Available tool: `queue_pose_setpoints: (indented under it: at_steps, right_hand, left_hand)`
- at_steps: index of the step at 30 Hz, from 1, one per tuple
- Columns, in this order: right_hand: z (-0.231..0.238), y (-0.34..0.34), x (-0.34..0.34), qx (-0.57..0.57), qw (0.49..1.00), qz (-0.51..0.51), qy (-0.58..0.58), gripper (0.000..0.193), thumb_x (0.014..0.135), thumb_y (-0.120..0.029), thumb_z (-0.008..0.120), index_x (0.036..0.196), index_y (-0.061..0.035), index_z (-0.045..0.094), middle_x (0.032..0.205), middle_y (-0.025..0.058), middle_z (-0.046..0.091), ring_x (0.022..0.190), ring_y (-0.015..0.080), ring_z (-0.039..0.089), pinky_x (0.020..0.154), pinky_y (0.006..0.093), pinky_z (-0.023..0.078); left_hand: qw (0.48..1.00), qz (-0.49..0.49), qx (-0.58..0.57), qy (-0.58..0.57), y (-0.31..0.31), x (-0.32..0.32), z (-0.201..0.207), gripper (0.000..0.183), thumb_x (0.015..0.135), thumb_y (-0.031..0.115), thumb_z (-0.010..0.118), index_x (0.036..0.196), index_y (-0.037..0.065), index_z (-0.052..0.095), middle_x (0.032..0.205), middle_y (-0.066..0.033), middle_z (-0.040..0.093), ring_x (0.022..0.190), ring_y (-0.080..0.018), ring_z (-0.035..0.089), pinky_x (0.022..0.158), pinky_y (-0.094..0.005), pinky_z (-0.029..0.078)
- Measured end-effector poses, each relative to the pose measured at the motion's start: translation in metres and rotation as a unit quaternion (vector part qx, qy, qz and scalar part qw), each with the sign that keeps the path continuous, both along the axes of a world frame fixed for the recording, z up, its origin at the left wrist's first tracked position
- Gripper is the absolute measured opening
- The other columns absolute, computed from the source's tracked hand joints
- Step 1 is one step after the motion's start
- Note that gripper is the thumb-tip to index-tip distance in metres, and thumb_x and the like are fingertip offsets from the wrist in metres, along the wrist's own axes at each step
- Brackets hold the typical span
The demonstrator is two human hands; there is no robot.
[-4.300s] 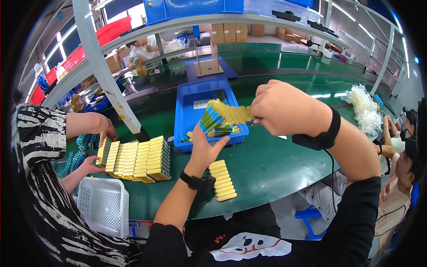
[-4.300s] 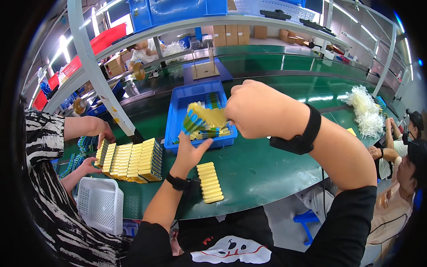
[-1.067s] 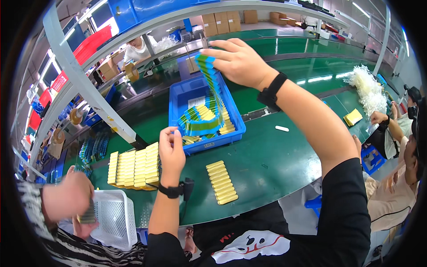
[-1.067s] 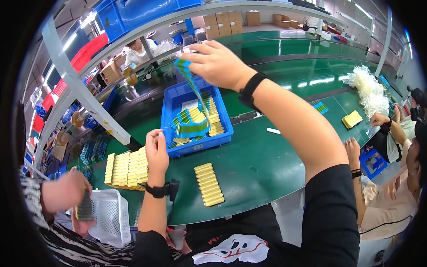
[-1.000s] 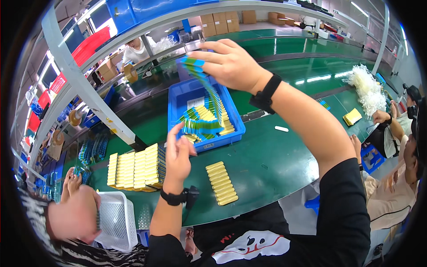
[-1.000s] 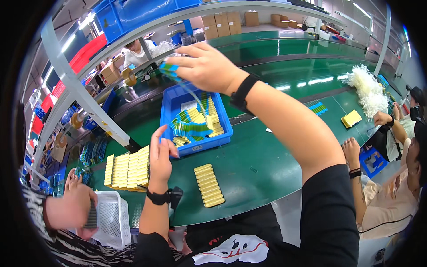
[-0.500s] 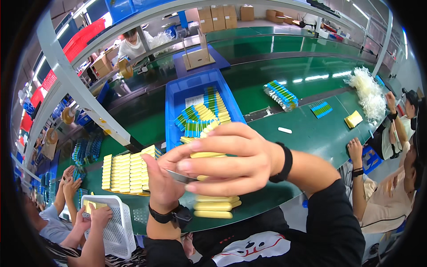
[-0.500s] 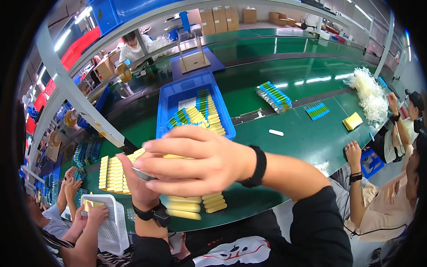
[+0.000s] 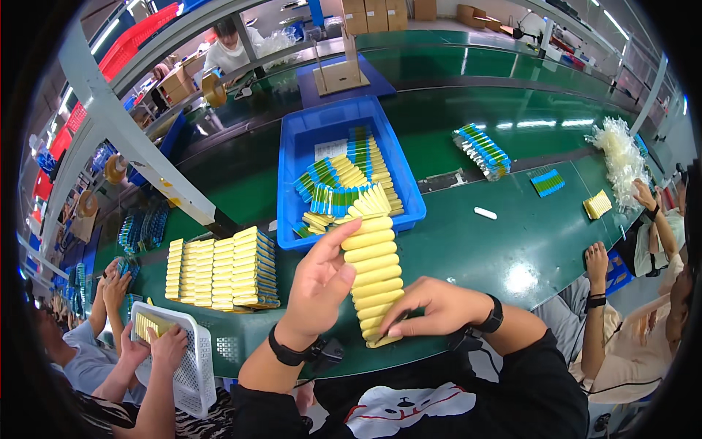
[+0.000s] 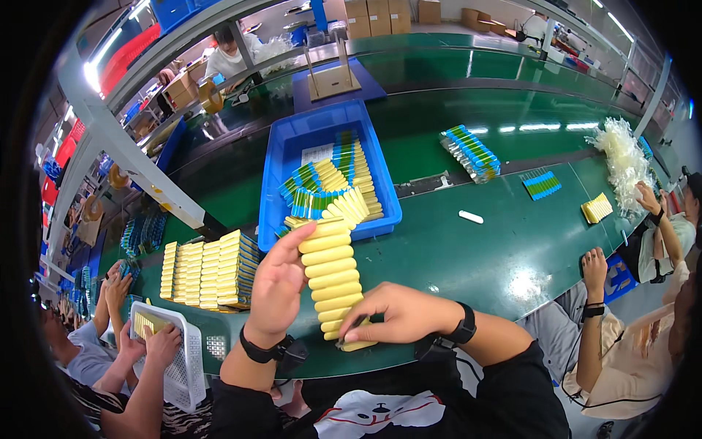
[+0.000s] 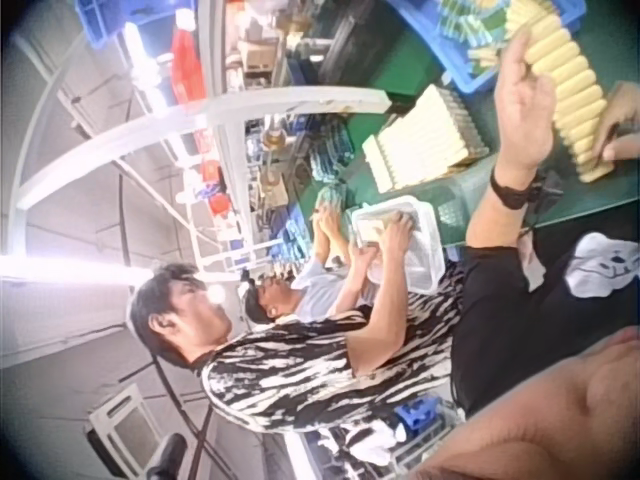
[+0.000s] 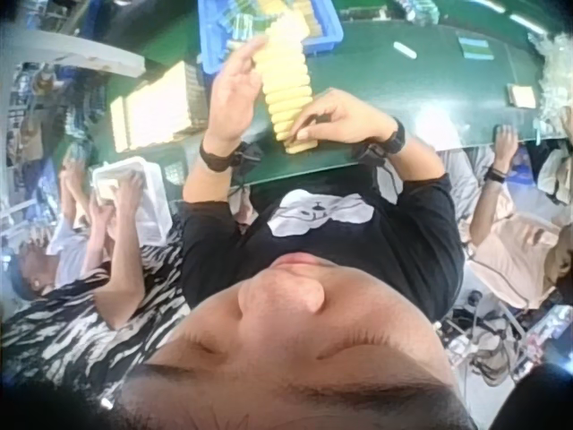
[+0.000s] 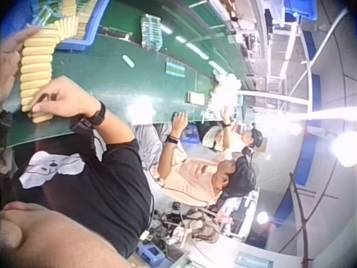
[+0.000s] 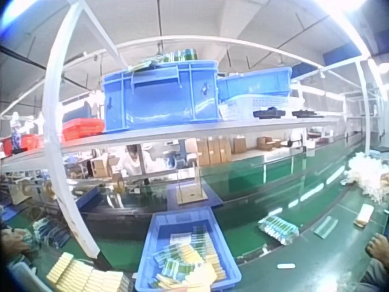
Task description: The person picks up a strip of yellow and blue components from a blue bin and uses a small blade to separate them one by one. They then stack the individual pieces into a pile on the left before reaching for another strip.
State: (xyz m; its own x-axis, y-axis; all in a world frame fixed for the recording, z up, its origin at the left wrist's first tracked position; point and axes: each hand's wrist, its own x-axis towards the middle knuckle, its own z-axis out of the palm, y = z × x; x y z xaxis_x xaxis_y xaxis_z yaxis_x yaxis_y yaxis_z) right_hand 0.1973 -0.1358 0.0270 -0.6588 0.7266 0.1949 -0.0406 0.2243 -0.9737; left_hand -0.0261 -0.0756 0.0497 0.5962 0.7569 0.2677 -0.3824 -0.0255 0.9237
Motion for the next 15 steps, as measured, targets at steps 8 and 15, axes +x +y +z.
queue_pose_setpoints:
  at_steps: [8, 15]
  right_hand:
    - [-0.051, -0.017, -0.003, -0.197, 0.969, 0.146, 0.011, 0.023, 0.099, -0.022, 0.068, 0.112, -0.0042, 0.073, 0.095, 0.0019, 0.074, 0.082, 0.0088, 0.068, 0.069, 0.0234, 0.051]
    - [-0.065, -0.005, -0.001, -0.304, 0.937, 0.132, -0.114, 0.024, 0.099, -0.029, 0.067, 0.105, -0.0060, 0.073, 0.093, 0.0009, 0.074, 0.080, 0.0094, 0.070, 0.063, 0.0234, 0.051]
  left_hand:
    - [0.988, -0.021, -0.154, 0.002, 0.009, -0.002, -0.066, 0.065, 0.093, 0.005, 0.062, 0.152, -0.002, 0.035, 0.148, -0.0163, 0.047, 0.133, -0.0238, 0.051, 0.110, -0.0376, 0.042]
    - [0.904, 0.075, 0.269, 0.323, 0.027, -0.028, -0.101, 0.090, 0.079, 0.015, 0.081, 0.156, 0.005, 0.035, 0.146, -0.0197, 0.049, 0.137, -0.0328, 0.047, 0.113, -0.0392, 0.038]
